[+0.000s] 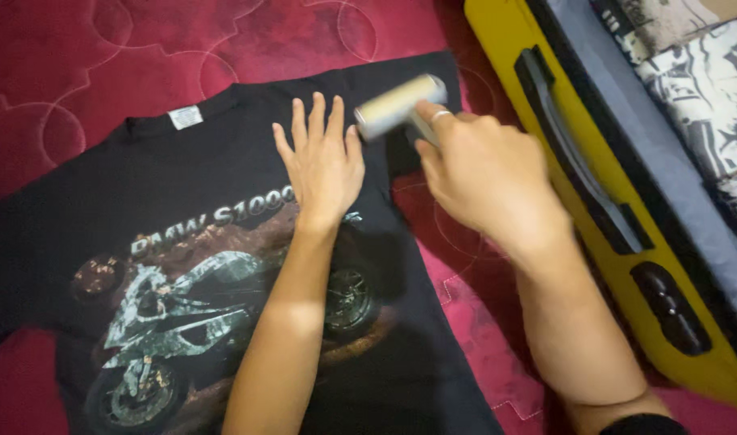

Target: The person smooths a black t-shirt on a red patterned bed and uses a lint roller to remove lint from the shirt's surface. The person repeatedly rolls the lint roller over the shirt while holding it flat with the other hand.

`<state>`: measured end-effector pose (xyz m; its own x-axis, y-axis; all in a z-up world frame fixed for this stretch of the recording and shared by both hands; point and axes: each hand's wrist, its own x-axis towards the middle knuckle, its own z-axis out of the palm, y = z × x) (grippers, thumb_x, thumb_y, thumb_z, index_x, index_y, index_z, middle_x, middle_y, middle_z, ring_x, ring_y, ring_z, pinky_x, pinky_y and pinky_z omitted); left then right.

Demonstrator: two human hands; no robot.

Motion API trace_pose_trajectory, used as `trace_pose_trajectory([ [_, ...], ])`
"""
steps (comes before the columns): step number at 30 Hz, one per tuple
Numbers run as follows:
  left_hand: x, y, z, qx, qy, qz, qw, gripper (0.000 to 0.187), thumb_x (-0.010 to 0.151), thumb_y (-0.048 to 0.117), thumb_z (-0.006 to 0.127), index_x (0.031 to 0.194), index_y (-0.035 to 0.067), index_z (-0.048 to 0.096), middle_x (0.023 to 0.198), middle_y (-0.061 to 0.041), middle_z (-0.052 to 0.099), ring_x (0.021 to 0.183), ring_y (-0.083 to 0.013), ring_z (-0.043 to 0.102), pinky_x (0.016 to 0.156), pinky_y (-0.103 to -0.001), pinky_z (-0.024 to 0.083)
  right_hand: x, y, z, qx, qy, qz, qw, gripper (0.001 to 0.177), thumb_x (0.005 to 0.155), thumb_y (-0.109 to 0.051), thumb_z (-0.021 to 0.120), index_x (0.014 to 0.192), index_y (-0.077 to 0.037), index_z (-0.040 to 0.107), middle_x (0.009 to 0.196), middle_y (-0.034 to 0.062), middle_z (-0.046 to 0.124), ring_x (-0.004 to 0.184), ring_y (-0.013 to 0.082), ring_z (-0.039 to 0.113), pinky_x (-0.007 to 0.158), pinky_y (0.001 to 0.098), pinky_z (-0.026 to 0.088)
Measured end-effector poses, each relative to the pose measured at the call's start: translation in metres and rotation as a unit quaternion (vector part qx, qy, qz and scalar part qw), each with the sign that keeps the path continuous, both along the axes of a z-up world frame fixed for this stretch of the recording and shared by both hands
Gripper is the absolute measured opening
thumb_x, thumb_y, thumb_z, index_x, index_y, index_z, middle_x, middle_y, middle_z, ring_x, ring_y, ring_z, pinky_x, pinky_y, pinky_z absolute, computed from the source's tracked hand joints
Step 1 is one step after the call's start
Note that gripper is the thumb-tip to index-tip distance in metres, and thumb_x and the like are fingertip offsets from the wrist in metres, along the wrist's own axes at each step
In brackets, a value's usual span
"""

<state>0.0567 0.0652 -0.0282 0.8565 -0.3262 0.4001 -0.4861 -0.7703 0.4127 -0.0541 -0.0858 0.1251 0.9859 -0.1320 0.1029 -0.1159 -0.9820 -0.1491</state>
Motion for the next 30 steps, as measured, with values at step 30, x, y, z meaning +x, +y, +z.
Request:
trace_pose_trajectory([
  [30,0.001,0.002,-0.002,0.013,-0.004,-0.002,1.0,0.052,0.097,0.026,0.061,0.145,0.007,0.058,0.155,-0.017,0.048,0.149,-0.04,0.033,0.119,-0.067,0.016,-0.011,-0.004,0.031,0.012,0.066,-0.002,0.998,0.037,0.088,-0.028,0.063,0.122,-0.016,0.074,0.084,0.0225,0.073,0.08,0.0428,0.072,0.074,0.0543,0.057],
])
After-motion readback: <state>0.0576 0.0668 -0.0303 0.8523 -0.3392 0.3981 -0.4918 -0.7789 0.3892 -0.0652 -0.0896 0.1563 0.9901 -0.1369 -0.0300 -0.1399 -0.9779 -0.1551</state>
